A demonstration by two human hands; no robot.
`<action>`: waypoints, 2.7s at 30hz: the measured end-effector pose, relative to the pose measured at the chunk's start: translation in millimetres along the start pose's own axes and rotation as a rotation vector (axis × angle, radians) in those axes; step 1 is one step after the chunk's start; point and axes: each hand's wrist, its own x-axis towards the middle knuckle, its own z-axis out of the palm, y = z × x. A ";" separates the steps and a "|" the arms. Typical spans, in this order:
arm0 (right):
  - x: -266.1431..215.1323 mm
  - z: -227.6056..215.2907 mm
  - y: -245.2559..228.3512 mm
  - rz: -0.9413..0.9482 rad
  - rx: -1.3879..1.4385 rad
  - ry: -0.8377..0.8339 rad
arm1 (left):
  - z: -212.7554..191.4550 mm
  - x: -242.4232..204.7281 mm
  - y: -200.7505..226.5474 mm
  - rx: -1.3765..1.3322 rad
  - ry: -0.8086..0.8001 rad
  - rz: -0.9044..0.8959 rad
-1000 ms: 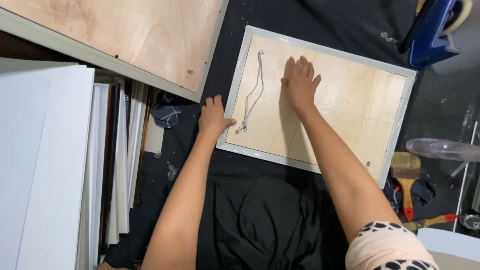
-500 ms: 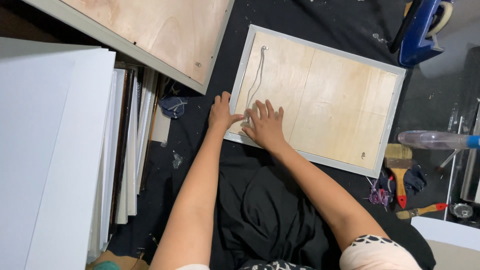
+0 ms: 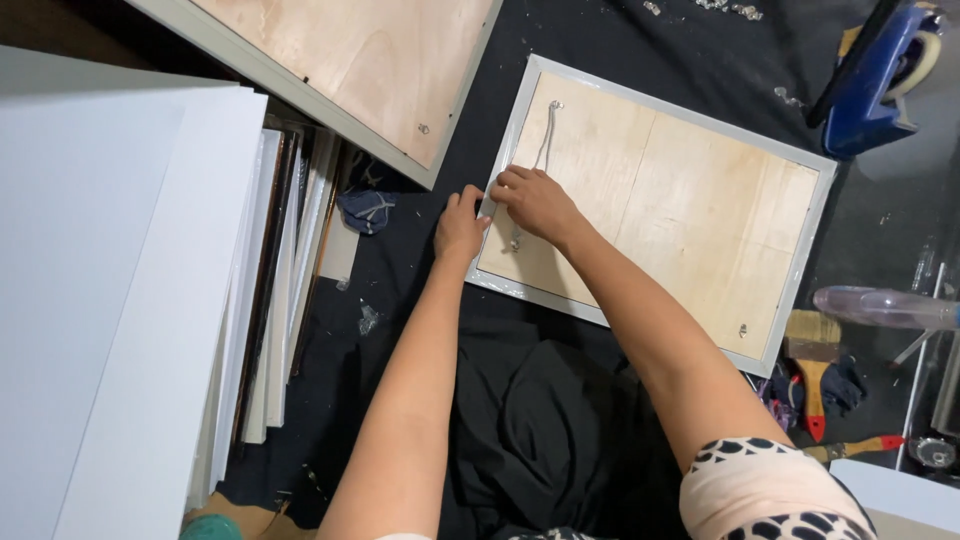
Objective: The person wipes a plastic-covered framed panel with a cloth, then uses a brush to smooth the plastic. They place a wooden board with a metal hanging wire over the frame and press it into place. The person then folds the plastic edges over the board's perimeter.
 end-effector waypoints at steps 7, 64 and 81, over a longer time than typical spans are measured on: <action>-9.7 -3.4 6.5 -0.109 -0.054 0.059 | -0.8 -4.4 15.5 0.058 -0.018 -0.094; -416.1 28.6 123.2 1.594 0.667 0.132 | 44.8 -15.2 48.5 0.286 0.333 -0.156; -360.8 -16.0 98.3 1.503 0.644 0.095 | 82.9 63.9 229.7 0.641 -0.089 0.290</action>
